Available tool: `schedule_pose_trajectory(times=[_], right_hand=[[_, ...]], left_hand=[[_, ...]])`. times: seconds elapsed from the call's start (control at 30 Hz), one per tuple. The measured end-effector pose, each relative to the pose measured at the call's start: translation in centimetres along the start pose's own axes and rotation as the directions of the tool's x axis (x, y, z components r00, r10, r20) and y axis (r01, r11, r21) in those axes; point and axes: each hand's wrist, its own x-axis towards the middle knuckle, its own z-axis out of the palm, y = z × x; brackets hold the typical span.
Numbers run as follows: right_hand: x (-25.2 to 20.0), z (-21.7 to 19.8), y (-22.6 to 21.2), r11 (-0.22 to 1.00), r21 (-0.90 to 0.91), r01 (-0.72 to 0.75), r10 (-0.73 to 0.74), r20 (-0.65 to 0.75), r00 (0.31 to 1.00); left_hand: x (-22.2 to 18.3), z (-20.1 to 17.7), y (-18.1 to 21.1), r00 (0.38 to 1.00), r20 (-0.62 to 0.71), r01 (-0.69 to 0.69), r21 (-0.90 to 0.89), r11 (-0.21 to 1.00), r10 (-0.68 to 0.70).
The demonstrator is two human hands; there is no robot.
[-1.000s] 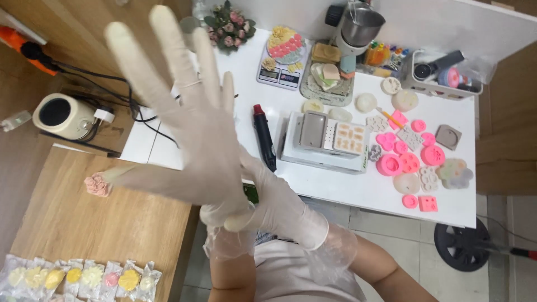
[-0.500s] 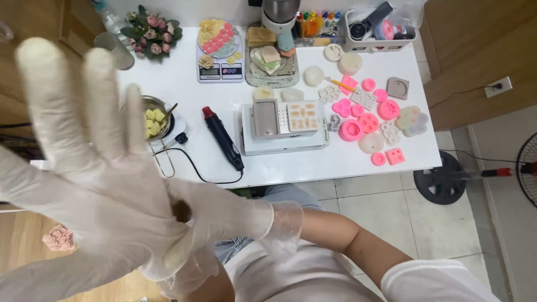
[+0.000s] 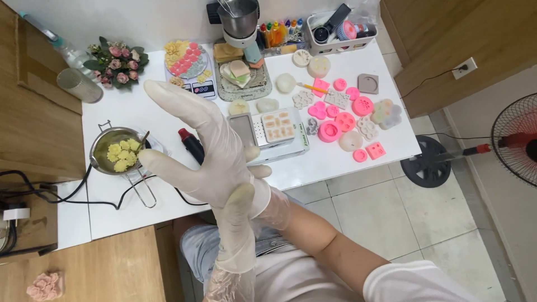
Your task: Melt wax chunks in a small pot using a heat gun while wearing protective gloves.
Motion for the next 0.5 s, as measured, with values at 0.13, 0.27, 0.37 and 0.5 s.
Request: schedule_pose_trajectory(times=[0.13,0.27,0.37,0.5], right_hand=[[-0.2,-0.4,0.2,1.000,0.005,-0.026,0.026,0.006,1.000],[-0.6,-0.4,1.1,0.997,0.031,-0.070,0.069,0.028,0.997],[-0.7,-0.4,2.6,1.000,0.002,-0.026,0.026,0.050,0.998],[-0.5,-0.4,3.8,0.991,-0.099,-0.095,0.113,0.195,0.974]], left_hand=[[0.6,-1.5,-4.0,0.999,-0.022,-0.040,-0.003,0.999,0.040],[1.1,-2.3,-6.8,0.999,-0.037,0.035,0.036,0.999,-0.034],[1.2,-3.2,-7.8,0.991,0.066,0.111,0.131,0.985,-0.121],[0.6,-5.3,-7.4,0.952,0.143,0.221,0.295,0.930,-0.272]])
